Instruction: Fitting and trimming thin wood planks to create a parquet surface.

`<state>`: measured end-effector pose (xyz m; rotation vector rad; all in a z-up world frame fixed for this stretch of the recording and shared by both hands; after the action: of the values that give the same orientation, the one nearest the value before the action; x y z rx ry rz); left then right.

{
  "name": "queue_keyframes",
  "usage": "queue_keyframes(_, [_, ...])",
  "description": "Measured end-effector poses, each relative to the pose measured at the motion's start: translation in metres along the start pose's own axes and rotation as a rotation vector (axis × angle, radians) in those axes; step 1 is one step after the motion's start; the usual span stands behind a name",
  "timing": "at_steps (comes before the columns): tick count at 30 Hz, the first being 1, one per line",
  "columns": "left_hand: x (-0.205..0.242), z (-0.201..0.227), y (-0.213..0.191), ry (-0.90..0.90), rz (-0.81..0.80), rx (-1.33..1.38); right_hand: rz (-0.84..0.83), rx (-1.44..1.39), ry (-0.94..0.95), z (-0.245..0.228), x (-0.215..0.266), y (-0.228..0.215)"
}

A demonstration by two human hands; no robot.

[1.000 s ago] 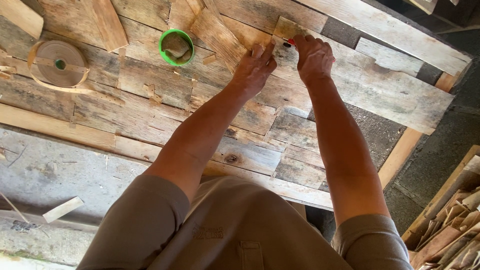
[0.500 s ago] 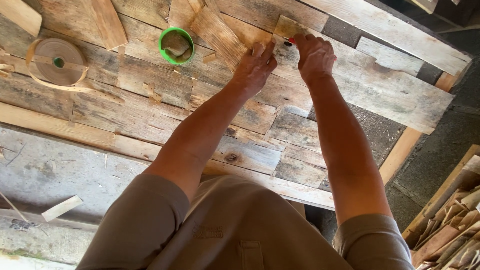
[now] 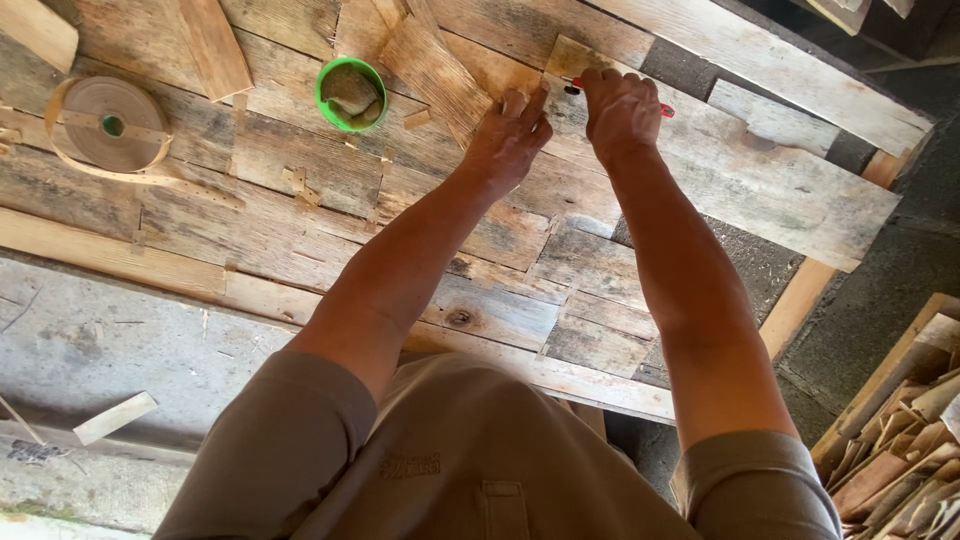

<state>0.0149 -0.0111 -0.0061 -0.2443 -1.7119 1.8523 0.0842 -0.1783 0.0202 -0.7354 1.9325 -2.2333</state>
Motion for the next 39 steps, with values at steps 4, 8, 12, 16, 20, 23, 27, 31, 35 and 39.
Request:
queue_keyframes(4, [0.003, 0.0, -0.003, 0.004, 0.036, -0.007, -0.036, 0.07, 0.021, -0.007, 0.001, 0.001])
queue_keyframes(8, [0.002, -0.002, -0.005, 0.007, 0.034, 0.01, 0.106, 0.043, -0.017, -0.003, 0.001, 0.008])
queue_keyframes(12, [0.005, 0.001, 0.003, -0.011, 0.119, 0.023, 0.186, -0.007, -0.028, 0.0, 0.008, 0.007])
queue_keyframes(16, [0.022, 0.008, 0.006, -0.078, 0.361, 0.156, 0.196, 0.012, -0.019, 0.0, 0.018, -0.012])
queue_keyframes(20, [0.048, 0.038, -0.026, -0.359, 0.703, 0.723, 0.301, -0.027, -0.016, 0.004, 0.033, -0.035])
queue_keyframes(23, [0.048, 0.066, -0.031, -0.483, 0.743, 1.048, 0.346, -0.042, 0.013, 0.005, 0.045, -0.054])
queue_keyframes(27, [0.023, 0.111, -0.029, -0.435, 0.737, 1.393, 0.407, -0.024, 0.044, 0.003, 0.063, -0.075])
queue_keyframes(31, [-0.001, 0.142, -0.014, -0.378, 0.709, 1.731, 0.409, 0.068, 0.074, 0.005, 0.078, -0.086])
queue_keyframes(35, [-0.02, 0.169, -0.002, -0.297, 0.64, 2.066, 0.431, 0.073, 0.128, 0.022, 0.09, -0.093])
queue_keyframes(39, [-0.053, 0.183, 0.026, -0.215, 0.532, 2.391, 0.663, 0.142, 0.069, 0.026, 0.103, -0.139])
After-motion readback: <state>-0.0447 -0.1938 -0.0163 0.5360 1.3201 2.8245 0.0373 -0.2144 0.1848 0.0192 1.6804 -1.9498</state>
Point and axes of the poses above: each hand's wrist, its own x-axis away from the middle knuckle, its own y-axis out of the palm, z = x × y, the point moved 2 cm from there along -x, towards the middle knuckle, and after that the axes turned 1 degree about x, right-handed, at the moved point
